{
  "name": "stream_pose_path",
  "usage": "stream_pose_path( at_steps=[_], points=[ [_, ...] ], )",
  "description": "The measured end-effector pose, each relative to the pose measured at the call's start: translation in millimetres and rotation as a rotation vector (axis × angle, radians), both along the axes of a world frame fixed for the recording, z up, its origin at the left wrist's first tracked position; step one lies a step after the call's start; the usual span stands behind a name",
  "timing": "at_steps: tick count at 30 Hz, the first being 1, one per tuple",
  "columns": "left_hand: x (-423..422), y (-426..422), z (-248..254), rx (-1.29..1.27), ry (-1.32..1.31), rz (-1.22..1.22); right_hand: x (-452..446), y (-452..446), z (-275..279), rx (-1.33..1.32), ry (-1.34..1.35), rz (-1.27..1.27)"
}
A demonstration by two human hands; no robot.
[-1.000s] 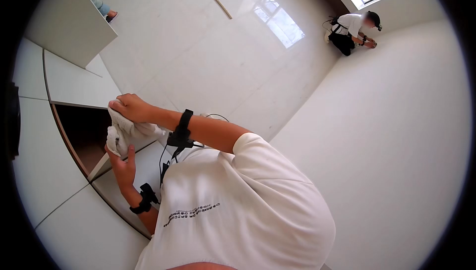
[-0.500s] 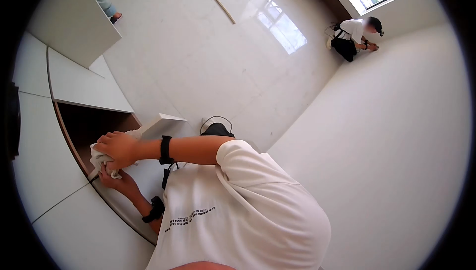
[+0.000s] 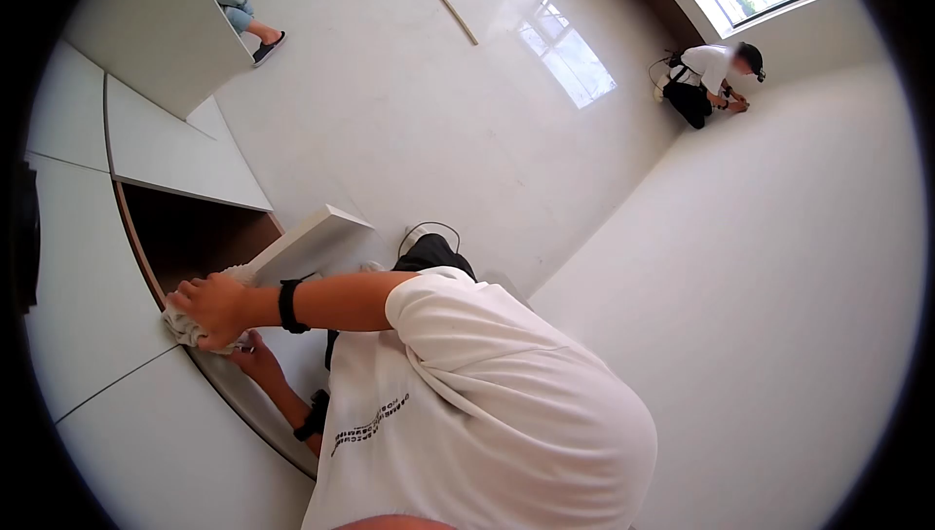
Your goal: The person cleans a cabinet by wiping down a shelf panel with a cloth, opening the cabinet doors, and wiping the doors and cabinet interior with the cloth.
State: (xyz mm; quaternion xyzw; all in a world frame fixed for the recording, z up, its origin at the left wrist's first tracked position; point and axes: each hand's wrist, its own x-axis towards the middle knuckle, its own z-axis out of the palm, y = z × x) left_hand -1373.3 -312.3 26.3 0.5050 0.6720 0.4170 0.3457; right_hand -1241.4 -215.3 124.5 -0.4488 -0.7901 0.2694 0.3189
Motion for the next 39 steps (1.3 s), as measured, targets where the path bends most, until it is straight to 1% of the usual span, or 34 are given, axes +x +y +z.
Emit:
stream_pose_path(
  at_steps=[1, 2, 4, 5, 7, 8, 11, 14, 17, 18, 21, 22, 23, 25, 27, 28, 31, 32, 35, 36, 38, 39],
  points=[
    [-21.2, 4.5, -20.6, -0.008, -0.020, 0.003, -4.6, 3.9, 2.9, 0.015, -0.032, 0.015],
    [-34.2, 9.5, -30.0, -0.019, -0.038, 0.002, -10.8, 8.0, 2.7, -0.006, -0.047, 0.025],
    [-31.0, 9.7, -11.7, -0.024, -0.032, 0.044, -16.4, 11.1, 4.5, -0.051, -0.079, 0.046],
    [-28.4, 9.2, -2.4, -0.032, -0.029, 0.061, -16.9, 14.2, 5.8, -0.116, -0.099, 0.077],
    [-21.6, 10.9, 6.1, 0.048, 0.096, 0.055, -11.5, 21.3, 13.0, -0.248, -0.139, 0.132],
    [-16.3, 9.6, 11.3, 0.086, 0.160, 0.054, -8.1, 19.6, 12.6, -0.255, -0.119, 0.123],
    [12.3, 2.7, 33.2, 0.079, -0.005, 0.098, 8.4, 9.7, 14.1, -0.260, -0.079, 0.089],
    [18.5, -6.0, 34.9, 0.161, -0.085, -0.121, 44.8, -6.8, 20.4, -0.233, -0.089, 0.018],
    [30.4, -10.4, 49.8, 0.050, -0.084, -0.336, 93.1, -27.2, 20.2, -0.224, -0.104, -0.088],
    [43.5, -9.7, 70.1, 0.072, -0.021, -0.485, 112.7, -33.7, 21.0, -0.214, -0.103, -0.125],
    [70.9, 2.4, 121.3, 0.275, 0.364, -0.873, 172.5, -51.3, 26.3, -0.220, -0.068, -0.201],
    [83.8, 4.4, 135.3, 0.402, 0.349, -0.893, 188.2, -62.3, 27.8, -0.233, -0.042, -0.219],
    [91.5, 7.5, 146.6, 0.444, 0.339, -0.849, 198.8, -72.2, 33.6, -0.246, -0.045, -0.234],
    [89.6, 27.0, 149.5, 0.522, 0.310, -0.763, 201.7, -80.3, 38.1, -0.280, -0.057, -0.266],
    [81.8, 54.7, 129.0, 0.480, 0.348, -0.580, 172.7, -74.9, 20.7, -0.165, -0.007, -0.331],
    [80.1, 64.6, 128.8, 0.456, 0.362, -0.484, 160.1, -71.3, 24.2, -0.128, 0.001, -0.343],
    [70.5, 93.2, 119.2, 0.341, 0.415, -0.491, 118.5, -59.2, 27.2, -0.051, -0.021, -0.338],
    [67.0, 101.4, 115.3, 0.287, 0.348, -0.469, 107.9, -54.8, 26.1, -0.034, -0.037, -0.331],
    [53.0, 118.6, 115.7, 0.143, 0.428, -0.545, 96.4, -45.2, 15.5, -0.108, -0.017, -0.328],
    [51.0, 120.3, 118.4, 0.041, 0.459, -0.561, 99.7, -46.9, 11.7, -0.086, -0.030, -0.348],
    [50.7, 126.8, 112.1, -0.114, 0.409, -0.637, 125.1, -52.0, 13.2, -0.041, -0.054, -0.382],
    [51.1, 129.8, 107.8, -0.191, 0.380, -0.672, 142.0, -57.0, 20.0, -0.060, -0.057, -0.423]
  ],
)
